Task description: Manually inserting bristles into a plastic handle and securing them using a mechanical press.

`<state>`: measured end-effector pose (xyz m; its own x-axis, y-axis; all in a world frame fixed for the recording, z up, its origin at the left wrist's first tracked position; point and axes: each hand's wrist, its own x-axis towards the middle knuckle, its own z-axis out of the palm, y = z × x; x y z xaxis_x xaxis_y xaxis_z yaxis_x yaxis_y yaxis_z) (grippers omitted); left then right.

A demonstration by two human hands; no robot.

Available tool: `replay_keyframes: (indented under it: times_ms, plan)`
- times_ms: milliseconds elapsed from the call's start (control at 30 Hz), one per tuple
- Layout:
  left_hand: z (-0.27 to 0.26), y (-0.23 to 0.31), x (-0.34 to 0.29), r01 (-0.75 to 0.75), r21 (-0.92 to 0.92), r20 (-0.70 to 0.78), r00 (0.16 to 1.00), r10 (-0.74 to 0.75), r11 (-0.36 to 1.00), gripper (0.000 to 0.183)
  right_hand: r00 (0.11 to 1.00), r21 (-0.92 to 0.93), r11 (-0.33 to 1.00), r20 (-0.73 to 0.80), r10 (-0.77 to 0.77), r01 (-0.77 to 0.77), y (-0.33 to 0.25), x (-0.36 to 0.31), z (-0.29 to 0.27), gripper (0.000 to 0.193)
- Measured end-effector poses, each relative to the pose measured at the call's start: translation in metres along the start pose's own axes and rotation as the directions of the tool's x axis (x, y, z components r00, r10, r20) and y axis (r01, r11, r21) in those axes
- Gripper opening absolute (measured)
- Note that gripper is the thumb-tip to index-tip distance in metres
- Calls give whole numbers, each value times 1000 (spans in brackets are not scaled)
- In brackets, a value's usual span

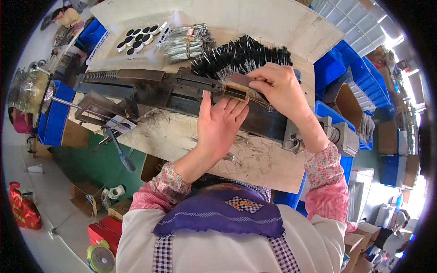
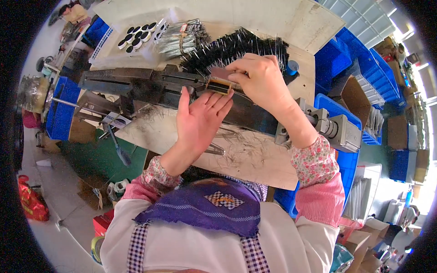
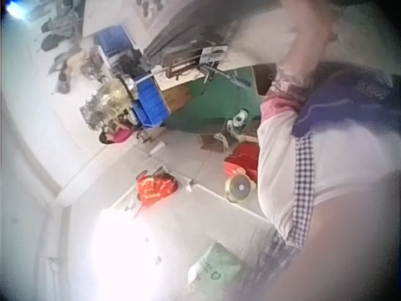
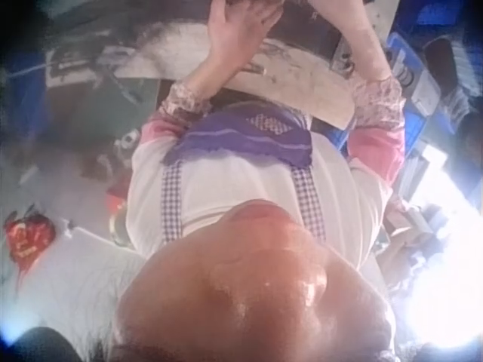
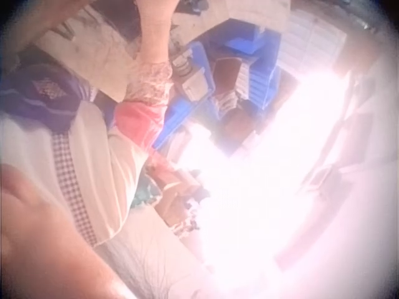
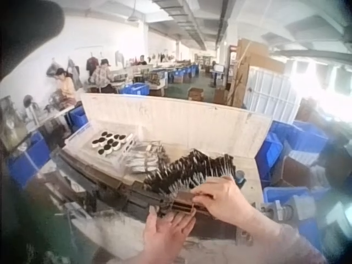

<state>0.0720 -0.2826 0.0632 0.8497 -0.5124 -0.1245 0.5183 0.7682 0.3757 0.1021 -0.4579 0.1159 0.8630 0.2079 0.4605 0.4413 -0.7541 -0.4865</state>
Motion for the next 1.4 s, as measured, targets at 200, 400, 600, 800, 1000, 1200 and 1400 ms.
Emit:
replay_keyframes:
  times_ms: [200,400,600,800,1000,1200,1400]
  plan:
    - [1,1,1,-4,11,-26,1000,5,1000,79,978,22,999,205,28,-34,7,-1,5,11]
    - [0,2,0,8,15,-10,1000,-7,1000,77,984,-34,997,167,-64,71,3,1,7,10]
    - [-1,1,2,8,27,19,1000,-9,1000,76,983,-106,990,172,-71,90,-2,-2,6,9]
    - [-3,3,1,17,16,34,999,-17,1000,73,986,-77,984,61,-157,161,5,1,5,10]
    - [1,0,1,-22,47,10,1000,22,999,77,981,-118,977,90,-170,180,-10,-5,10,12]
    - [-1,3,-3,-92,14,-30,995,92,996,74,981,83,978,48,190,-193,-39,-6,-16,20]
    - [-1,1,-3,-106,37,-44,993,107,994,70,962,-328,944,263,76,15,-43,-15,8,11]
